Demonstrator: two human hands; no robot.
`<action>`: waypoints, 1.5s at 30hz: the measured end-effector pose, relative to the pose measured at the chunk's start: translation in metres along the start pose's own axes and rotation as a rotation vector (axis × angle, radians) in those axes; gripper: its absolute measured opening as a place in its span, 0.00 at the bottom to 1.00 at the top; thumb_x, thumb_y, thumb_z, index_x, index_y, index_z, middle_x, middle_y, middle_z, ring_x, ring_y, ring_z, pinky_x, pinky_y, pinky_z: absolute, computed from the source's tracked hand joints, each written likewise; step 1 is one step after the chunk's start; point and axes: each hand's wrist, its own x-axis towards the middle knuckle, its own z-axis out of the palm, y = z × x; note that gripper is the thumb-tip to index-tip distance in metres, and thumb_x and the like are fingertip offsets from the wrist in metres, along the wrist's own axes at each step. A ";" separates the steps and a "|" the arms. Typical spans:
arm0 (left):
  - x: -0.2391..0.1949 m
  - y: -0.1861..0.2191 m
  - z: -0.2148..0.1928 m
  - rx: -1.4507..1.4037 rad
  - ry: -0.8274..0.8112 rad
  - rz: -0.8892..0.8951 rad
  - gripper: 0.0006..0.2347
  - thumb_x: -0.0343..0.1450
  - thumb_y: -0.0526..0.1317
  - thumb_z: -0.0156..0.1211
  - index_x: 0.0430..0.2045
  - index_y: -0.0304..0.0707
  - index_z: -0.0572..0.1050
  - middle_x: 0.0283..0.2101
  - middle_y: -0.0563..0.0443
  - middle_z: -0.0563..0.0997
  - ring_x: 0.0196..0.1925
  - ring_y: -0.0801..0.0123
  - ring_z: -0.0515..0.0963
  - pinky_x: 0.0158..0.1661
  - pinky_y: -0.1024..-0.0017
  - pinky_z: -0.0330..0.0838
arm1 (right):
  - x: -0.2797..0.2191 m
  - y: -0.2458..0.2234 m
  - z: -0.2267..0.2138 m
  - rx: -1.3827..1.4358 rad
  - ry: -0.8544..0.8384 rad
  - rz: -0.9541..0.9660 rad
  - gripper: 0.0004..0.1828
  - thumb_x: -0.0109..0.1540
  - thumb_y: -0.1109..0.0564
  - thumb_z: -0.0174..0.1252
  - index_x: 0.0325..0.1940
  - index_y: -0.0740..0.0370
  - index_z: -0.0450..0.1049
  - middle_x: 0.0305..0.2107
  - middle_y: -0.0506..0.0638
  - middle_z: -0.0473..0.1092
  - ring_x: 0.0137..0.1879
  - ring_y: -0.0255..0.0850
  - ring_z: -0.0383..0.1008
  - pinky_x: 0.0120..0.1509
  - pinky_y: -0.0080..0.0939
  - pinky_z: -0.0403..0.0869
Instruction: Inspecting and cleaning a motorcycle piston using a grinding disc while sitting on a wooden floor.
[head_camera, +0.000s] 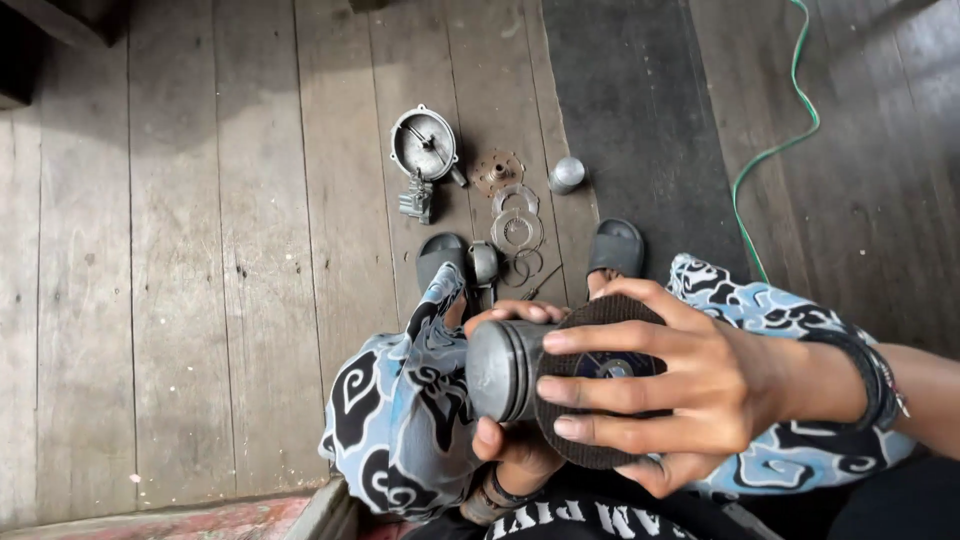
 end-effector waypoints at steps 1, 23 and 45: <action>0.000 0.002 0.000 0.007 -0.004 -0.020 0.32 0.65 0.58 0.60 0.56 0.33 0.61 0.52 0.41 0.68 0.56 0.57 0.70 0.63 0.54 0.64 | -0.005 0.008 0.003 -0.002 0.014 0.017 0.18 0.59 0.47 0.58 0.48 0.56 0.82 0.52 0.49 0.77 0.60 0.56 0.78 0.61 0.79 0.66; -0.005 0.003 0.020 0.137 0.006 -0.078 0.30 0.68 0.59 0.56 0.56 0.35 0.62 0.56 0.41 0.68 0.61 0.56 0.68 0.62 0.54 0.63 | -0.013 -0.014 -0.020 -0.084 0.084 0.049 0.23 0.52 0.48 0.61 0.49 0.57 0.80 0.54 0.50 0.75 0.61 0.56 0.76 0.54 0.69 0.68; 0.002 0.037 -0.014 -0.153 0.225 -0.387 0.23 0.76 0.54 0.49 0.57 0.35 0.72 0.52 0.47 0.80 0.51 0.68 0.79 0.54 0.68 0.71 | 0.016 0.002 -0.008 -0.107 0.085 -0.008 0.25 0.54 0.43 0.59 0.52 0.54 0.78 0.59 0.52 0.71 0.66 0.58 0.72 0.61 0.78 0.67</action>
